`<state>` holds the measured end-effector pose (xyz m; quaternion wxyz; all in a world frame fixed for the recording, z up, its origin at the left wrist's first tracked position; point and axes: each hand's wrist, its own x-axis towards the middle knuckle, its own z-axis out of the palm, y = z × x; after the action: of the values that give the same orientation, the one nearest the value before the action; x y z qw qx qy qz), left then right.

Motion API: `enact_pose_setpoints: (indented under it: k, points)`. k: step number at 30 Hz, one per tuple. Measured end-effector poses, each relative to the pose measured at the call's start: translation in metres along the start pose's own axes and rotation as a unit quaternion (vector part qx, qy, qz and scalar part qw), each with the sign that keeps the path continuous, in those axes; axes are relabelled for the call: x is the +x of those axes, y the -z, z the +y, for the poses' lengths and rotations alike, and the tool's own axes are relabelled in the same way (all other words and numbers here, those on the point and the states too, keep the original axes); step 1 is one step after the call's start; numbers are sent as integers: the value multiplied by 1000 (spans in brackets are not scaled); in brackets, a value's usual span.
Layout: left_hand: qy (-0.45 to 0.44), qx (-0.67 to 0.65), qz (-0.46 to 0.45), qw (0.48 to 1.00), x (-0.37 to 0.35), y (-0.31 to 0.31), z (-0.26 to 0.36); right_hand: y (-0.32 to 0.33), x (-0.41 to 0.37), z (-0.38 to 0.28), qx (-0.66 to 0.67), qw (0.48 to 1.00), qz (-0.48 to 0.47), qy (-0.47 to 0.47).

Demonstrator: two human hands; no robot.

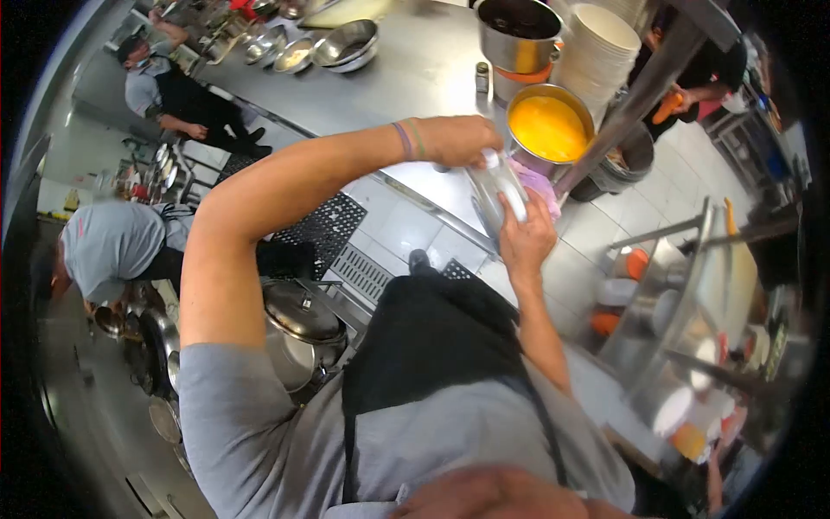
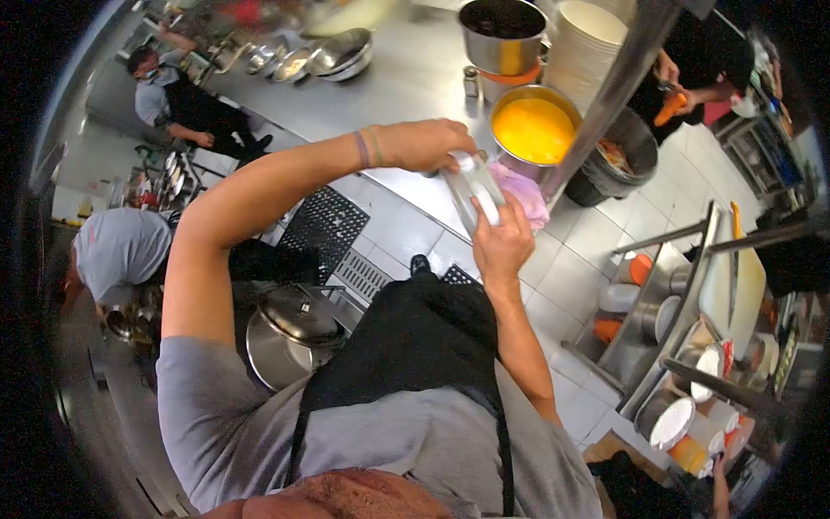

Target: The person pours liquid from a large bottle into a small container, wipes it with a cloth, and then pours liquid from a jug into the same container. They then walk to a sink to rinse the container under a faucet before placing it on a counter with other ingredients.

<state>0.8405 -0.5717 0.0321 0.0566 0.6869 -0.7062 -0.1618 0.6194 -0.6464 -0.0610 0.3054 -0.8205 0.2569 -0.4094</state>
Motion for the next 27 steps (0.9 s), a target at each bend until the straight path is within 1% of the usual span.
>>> enact_pose_setpoints:
  k: [1, 2, 3, 4, 5, 6, 7, 8, 9, 10, 12, 13, 14, 16, 17, 20, 21, 22, 23, 24, 25, 26, 27]
  points:
    - [-20, 17, -12, 1000, -1, -4, -1, -2, -2, 3, -4, 1000, -1, 8]
    - [-66, 46, 45, 996, -7, -15, -4, -2, -4, 9, -17, 1000, -4, 10]
    - [-75, 63, 64, 993, -8, -22, -4, -5, -8, 14, -19, 1000, -12, 17]
    - [-113, 73, 86, 987, -5, -28, -10, -2, -10, 10, -4, 1000, -15, 17]
    - [-75, -5, 81, 994, -1, -26, -2, -3, -12, 11, 7, 999, 0, 32]
    - [-110, 5, 81, 991, 4, -29, -8, -9, -13, 19, 101, 994, -10, 29]
    - [-66, 15, 42, 997, 8, -30, -8, -1, -7, -6, 76, 997, -27, -6]
    - [-60, 38, 53, 996, 3, -28, -3, 1, -11, -4, -9, 999, -34, 15]
    - [-7, 44, 25, 999, 0, -21, 8, 8, -6, -15, -35, 998, -39, 38]
    - [27, 46, -1, 999, 2, -15, 15, 2, -5, -20, -31, 998, -24, 54]
    - [50, 57, -13, 997, 5, -18, 15, 7, -8, -17, -54, 996, 10, 73]
    - [60, 60, -19, 996, 7, -21, 17, 7, -10, -14, -46, 997, -4, 54]
    - [88, 46, -16, 995, 15, -18, 19, 5, -4, -5, -45, 998, -17, 36]
    - [143, 24, -6, 989, 1, 0, 39, 9, -4, -10, -43, 998, -36, 6]
    - [134, 36, 19, 990, -1, -1, 37, 10, -5, -11, -32, 999, -32, 9]
    - [162, 75, 24, 984, 1, 3, 41, 3, -8, 2, -57, 998, -11, 37]
    - [172, 76, 29, 982, 2, 5, 45, 4, -8, -2, -37, 999, -24, 23]
    - [120, 82, 50, 988, 11, -8, 26, 4, -5, -6, -26, 999, -36, 4]
    - [86, 21, 43, 995, 13, -8, 20, -1, -4, -1, 15, 999, -23, 42]
    - [-72, -68, 107, 989, 17, -19, -1, -5, -4, 1, 67, 997, -19, 34]
    - [-112, -133, 130, 976, 8, -14, -1, -6, -6, 2, 60, 997, -54, -21]
    - [-75, -95, 59, 991, 0, -3, 7, -3, -9, 4, 26, 998, -50, -22]
    - [-49, -41, 19, 998, -9, 9, 18, 3, -8, 9, -9, 998, -61, 17]
